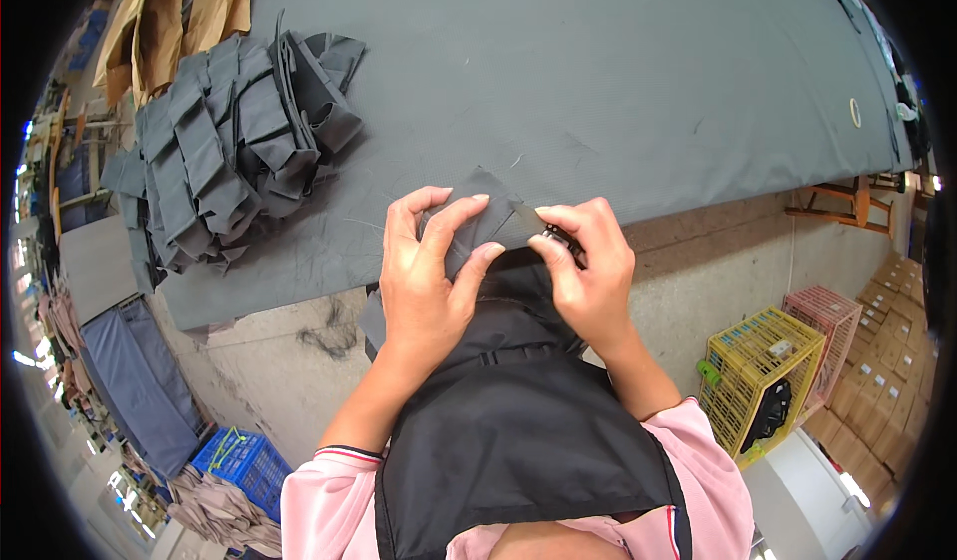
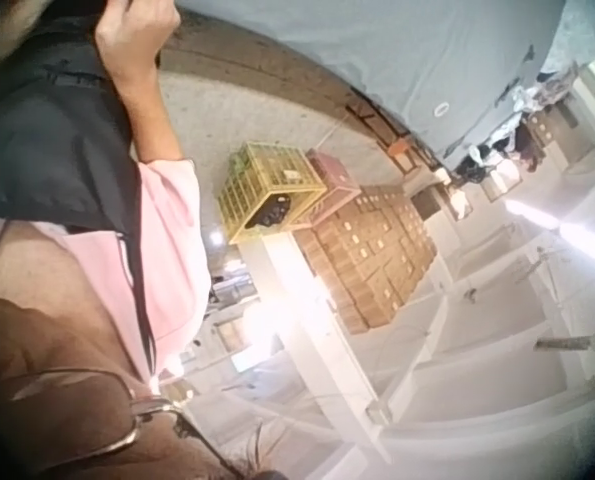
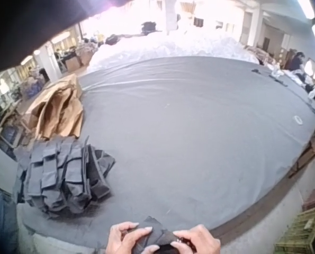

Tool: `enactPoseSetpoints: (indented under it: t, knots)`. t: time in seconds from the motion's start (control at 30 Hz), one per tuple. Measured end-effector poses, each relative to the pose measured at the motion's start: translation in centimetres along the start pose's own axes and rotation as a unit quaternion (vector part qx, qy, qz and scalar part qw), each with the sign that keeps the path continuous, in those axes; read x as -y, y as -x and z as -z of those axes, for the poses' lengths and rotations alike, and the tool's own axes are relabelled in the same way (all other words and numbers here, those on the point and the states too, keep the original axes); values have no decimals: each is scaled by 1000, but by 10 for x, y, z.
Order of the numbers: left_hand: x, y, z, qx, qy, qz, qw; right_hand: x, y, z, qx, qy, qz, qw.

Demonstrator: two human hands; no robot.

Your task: Sorting and trimming small strips of gray fabric at a workbench in a textile manufacturing environment.

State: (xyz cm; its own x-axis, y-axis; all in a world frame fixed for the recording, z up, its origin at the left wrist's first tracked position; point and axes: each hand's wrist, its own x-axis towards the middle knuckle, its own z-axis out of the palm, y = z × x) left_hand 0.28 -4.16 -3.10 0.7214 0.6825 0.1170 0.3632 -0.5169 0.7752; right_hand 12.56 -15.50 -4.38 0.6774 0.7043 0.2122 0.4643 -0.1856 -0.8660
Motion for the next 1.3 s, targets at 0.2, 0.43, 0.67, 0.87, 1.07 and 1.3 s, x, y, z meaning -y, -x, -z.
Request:
enactPoseSetpoints:
  t: [0.2, 0.43, 0.67, 0.87, 1.07, 1.3]
  knots:
    - [2, -4, -10, -1, 21, -28, 999, -1, -18, -21, 71, -385, -254, 884]
    - [21, 13, 17, 141, 561, 210, 788, -21, -36, -20, 138, -524, -397, 741]
    - [9, 13, 3, 170, 507, 340, 774, -17, -14, -39, 41, -273, -221, 936]
    - [8, 13, 6, 152, 533, 345, 757, -8, 8, -1, 31, 35, 60, 997]
    - [9, 11, 4, 179, 551, 320, 749, -16, 0, -9, 28, 62, 146, 987]
    - [7, 9, 9, 201, 560, 338, 730, -15, 0, -9, 21, 55, 162, 985]
